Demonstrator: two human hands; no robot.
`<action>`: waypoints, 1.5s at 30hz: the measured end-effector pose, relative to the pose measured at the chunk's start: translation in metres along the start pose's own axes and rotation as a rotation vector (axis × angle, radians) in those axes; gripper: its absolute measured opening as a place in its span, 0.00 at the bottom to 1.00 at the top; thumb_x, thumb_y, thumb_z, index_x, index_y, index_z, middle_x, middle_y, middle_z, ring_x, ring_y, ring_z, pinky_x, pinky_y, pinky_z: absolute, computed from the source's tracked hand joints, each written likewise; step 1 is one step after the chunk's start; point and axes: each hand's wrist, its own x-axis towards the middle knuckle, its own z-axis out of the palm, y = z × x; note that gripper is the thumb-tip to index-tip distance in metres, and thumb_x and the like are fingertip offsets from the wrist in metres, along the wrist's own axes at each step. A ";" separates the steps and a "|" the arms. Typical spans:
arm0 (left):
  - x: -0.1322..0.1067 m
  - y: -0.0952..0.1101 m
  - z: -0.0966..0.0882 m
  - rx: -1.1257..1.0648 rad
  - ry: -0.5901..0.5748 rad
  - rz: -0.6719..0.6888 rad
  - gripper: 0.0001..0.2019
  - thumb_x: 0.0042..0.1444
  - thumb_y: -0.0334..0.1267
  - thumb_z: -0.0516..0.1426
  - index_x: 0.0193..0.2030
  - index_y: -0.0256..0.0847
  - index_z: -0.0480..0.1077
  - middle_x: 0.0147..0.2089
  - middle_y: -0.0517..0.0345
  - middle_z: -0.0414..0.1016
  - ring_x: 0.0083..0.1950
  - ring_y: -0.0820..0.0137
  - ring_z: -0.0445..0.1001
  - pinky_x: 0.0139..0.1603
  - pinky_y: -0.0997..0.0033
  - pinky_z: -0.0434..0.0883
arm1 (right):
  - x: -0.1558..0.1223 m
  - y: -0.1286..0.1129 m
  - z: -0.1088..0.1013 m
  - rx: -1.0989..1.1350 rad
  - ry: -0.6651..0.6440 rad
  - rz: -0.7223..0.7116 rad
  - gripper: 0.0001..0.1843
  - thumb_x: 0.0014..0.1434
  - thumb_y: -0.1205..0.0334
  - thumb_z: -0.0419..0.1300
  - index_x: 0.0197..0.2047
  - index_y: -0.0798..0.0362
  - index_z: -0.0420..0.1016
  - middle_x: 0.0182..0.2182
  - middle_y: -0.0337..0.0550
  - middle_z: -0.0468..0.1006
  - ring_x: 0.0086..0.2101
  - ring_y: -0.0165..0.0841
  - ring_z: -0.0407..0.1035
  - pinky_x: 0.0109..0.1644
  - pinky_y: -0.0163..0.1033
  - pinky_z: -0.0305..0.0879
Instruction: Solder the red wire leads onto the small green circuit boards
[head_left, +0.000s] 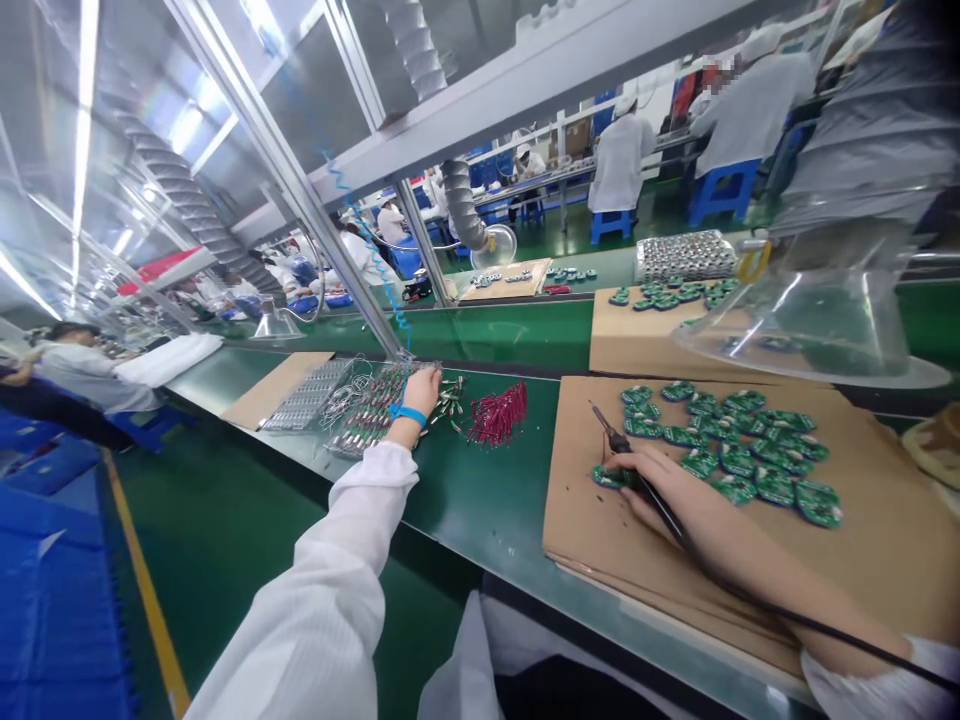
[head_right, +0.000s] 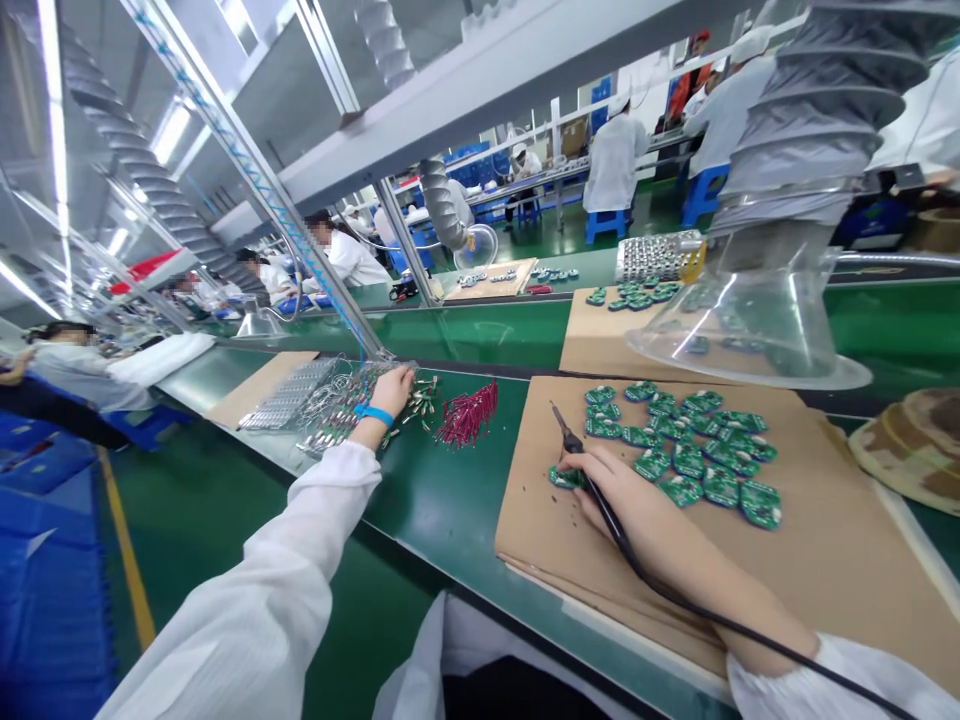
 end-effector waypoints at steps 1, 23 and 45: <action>-0.002 0.000 -0.002 -0.024 0.002 0.019 0.16 0.68 0.42 0.59 0.58 0.37 0.71 0.57 0.47 0.74 0.53 0.62 0.77 0.53 0.54 0.77 | 0.000 0.000 0.000 0.000 0.004 -0.004 0.13 0.71 0.61 0.50 0.56 0.44 0.66 0.52 0.49 0.72 0.51 0.44 0.71 0.55 0.50 0.69; -0.171 0.014 -0.024 -0.036 -0.378 0.257 0.10 0.70 0.43 0.52 0.43 0.45 0.72 0.43 0.55 0.73 0.41 0.67 0.75 0.45 0.69 0.72 | 0.001 -0.003 0.004 0.014 0.075 0.019 0.13 0.70 0.61 0.51 0.55 0.45 0.70 0.52 0.53 0.75 0.50 0.47 0.74 0.53 0.52 0.72; -0.126 0.205 0.066 -0.450 -0.679 0.778 0.18 0.74 0.40 0.46 0.32 0.41 0.66 0.28 0.59 0.73 0.31 0.71 0.73 0.38 0.74 0.67 | 0.004 -0.019 -0.014 0.024 0.308 0.111 0.05 0.70 0.58 0.59 0.43 0.49 0.72 0.40 0.44 0.72 0.37 0.34 0.70 0.40 0.38 0.70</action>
